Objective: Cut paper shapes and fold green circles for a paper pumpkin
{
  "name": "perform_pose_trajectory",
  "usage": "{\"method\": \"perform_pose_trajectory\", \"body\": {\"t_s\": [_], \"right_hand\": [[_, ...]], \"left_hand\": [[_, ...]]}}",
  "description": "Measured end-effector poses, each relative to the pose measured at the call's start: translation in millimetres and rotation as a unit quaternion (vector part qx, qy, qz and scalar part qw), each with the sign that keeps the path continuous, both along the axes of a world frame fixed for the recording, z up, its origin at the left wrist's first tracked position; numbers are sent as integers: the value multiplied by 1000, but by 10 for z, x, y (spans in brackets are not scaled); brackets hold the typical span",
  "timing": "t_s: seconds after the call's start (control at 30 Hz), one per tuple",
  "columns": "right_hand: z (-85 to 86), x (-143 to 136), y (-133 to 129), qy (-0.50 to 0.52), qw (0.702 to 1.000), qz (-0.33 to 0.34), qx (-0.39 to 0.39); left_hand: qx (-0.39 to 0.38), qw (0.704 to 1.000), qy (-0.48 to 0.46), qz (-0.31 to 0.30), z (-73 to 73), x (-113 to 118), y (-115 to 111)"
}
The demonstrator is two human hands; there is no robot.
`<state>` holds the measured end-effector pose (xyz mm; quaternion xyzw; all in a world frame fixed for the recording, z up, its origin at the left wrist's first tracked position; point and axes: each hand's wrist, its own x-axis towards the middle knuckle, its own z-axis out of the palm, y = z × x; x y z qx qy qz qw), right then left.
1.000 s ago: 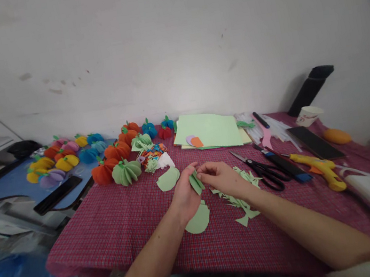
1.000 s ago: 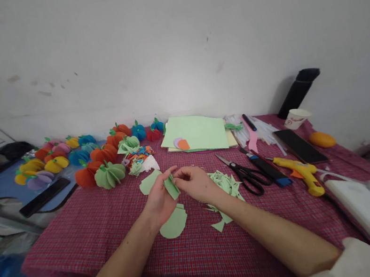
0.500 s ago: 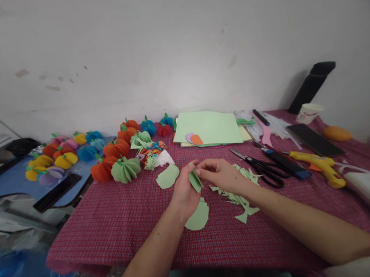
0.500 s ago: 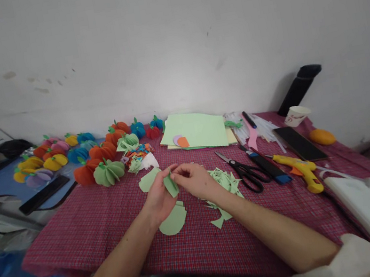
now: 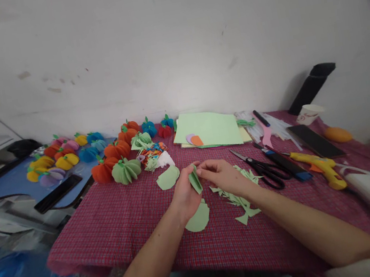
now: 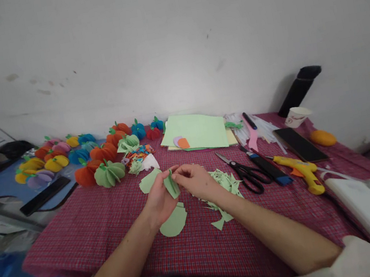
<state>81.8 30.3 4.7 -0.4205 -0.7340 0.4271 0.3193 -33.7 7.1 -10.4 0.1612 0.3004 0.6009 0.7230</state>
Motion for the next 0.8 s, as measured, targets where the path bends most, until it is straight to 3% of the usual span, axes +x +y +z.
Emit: {"method": "perform_pose_trajectory", "body": {"t_s": [0.27, 0.57, 0.8], "right_hand": [[3, -4, 2, 9, 1000, -19, 11], [-41, 16, -8, -7, 985, -115, 126], [-32, 11, -19, -58, 978, -83, 185]], "left_hand": [[11, 1000, -14, -7, 44, 1, -14], [-6, 1000, 15, -2, 42, 15, -13], [20, 1000, 9, -5, 0, 14, -1]]}}
